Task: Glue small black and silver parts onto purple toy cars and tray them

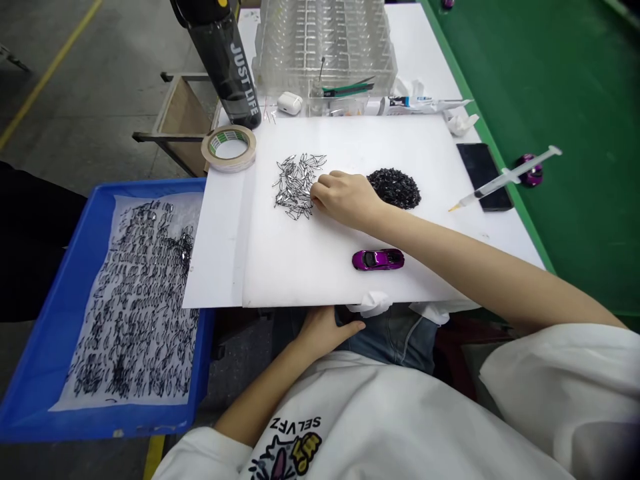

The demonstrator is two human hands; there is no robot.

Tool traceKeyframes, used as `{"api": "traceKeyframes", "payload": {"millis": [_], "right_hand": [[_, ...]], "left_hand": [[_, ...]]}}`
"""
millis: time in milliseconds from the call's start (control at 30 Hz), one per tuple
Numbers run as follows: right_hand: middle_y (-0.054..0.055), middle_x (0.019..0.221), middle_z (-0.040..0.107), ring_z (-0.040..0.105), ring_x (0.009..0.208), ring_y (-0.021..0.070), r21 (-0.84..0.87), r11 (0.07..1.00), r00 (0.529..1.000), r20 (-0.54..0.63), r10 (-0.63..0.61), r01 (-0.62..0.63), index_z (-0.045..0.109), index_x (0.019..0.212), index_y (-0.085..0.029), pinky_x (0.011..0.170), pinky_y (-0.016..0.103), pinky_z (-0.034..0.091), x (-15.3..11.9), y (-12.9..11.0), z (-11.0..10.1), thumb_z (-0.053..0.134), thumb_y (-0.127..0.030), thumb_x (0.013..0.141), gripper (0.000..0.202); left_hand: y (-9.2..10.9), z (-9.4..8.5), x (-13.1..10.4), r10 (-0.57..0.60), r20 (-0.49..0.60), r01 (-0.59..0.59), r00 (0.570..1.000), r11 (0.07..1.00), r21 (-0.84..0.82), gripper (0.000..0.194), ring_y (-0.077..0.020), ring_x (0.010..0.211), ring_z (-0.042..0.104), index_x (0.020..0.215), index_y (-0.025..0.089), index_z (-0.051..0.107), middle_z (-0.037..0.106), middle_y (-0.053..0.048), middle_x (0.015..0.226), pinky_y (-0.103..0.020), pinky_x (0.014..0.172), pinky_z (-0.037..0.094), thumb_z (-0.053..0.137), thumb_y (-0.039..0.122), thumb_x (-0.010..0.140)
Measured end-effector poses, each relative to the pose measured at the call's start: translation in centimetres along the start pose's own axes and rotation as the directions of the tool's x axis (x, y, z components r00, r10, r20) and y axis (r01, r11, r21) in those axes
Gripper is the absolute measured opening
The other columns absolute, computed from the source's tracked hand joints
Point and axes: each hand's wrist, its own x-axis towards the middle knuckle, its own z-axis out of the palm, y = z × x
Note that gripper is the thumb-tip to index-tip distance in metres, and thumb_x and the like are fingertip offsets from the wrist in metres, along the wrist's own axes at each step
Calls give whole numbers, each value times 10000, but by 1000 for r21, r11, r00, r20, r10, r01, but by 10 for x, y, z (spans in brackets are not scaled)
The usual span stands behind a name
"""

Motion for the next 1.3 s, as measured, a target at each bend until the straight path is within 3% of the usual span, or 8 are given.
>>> {"api": "traceKeyframes", "payload": {"millis": [100, 233, 467, 600, 767, 1000, 1133, 1300], "right_hand": [[122, 906, 637, 526, 766, 186, -68, 997, 999, -16, -38, 36, 599, 944, -119, 503, 286, 247, -2, 0, -4, 269, -141, 891, 335], [111, 859, 624, 539, 745, 165, -39, 988, 986, -79, 146, -149, 563, 943, -107, 564, 270, 330, -22, 2, -25, 356, -94, 816, 243], [18, 716, 604, 573, 645, 145, 331, 901, 887, -268, 375, -281, 478, 735, -185, 574, 277, 444, -115, 0, -56, 501, -99, 729, 89], [-11, 782, 646, 614, 683, 110, 609, 771, 888, -230, 398, -188, 548, 837, -208, 576, 222, 496, -177, -18, -53, 571, -101, 753, 138], [-9, 819, 669, 635, 755, 109, 814, 572, 962, -63, 267, -105, 597, 926, -246, 649, 231, 538, -218, -48, -29, 534, -73, 791, 229], [7, 768, 651, 606, 646, 95, 868, 337, 915, 265, 305, -364, 655, 868, -205, 524, 195, 488, -222, -59, -7, 536, -143, 806, 148], [7, 784, 654, 603, 666, 93, 815, 427, 910, 277, 308, -392, 663, 871, -205, 553, 201, 481, -220, -55, -11, 525, -133, 811, 166], [21, 773, 652, 605, 691, 102, 726, 646, 961, 80, 263, -237, 655, 879, -172, 582, 215, 494, -218, -55, -11, 527, -111, 817, 155]], "left_hand": [[10, 8, 0, -15, -30, 14, 999, 999, -28, 442, -292, 1067, 544, 977, 199, 553, 612, -78, 1003, -507, 1017, 358, 721, 416, 630], [5, 28, -14, -85, -145, 74, 986, 994, -81, 336, -268, 1002, 545, 937, 166, 510, 573, -101, 981, -490, 927, 422, 659, 361, 707], [-6, 43, -3, -101, -149, 73, 984, 981, -182, 396, -256, 1015, 546, 1031, 144, 509, 578, -128, 1052, -455, 923, 418, 652, 341, 719], [-6, 25, 3, -67, -24, 58, 997, 960, -273, 186, -226, 937, 592, 852, 176, 596, 660, -61, 901, -433, 949, 407, 626, 315, 732], [-11, -1, -12, -54, 236, 165, 970, 860, -482, 357, -212, 850, 622, 919, 162, 602, 670, -75, 894, -361, 816, 494, 592, 429, 683], [1, 15, -11, -110, 528, 435, 842, 716, -545, 489, -223, 663, 630, 789, 133, 620, 638, -103, 696, -354, 595, 525, 403, 570, 762], [23, 18, -8, -90, 535, 429, 840, 714, -553, 406, -198, 702, 617, 839, 144, 627, 659, -80, 779, -314, 631, 524, 652, 497, 640], [43, 11, -6, -90, 373, 289, 924, 802, -522, 236, -166, 775, 588, 770, 141, 625, 648, -42, 814, -280, 720, 501, 682, 345, 665]]}}
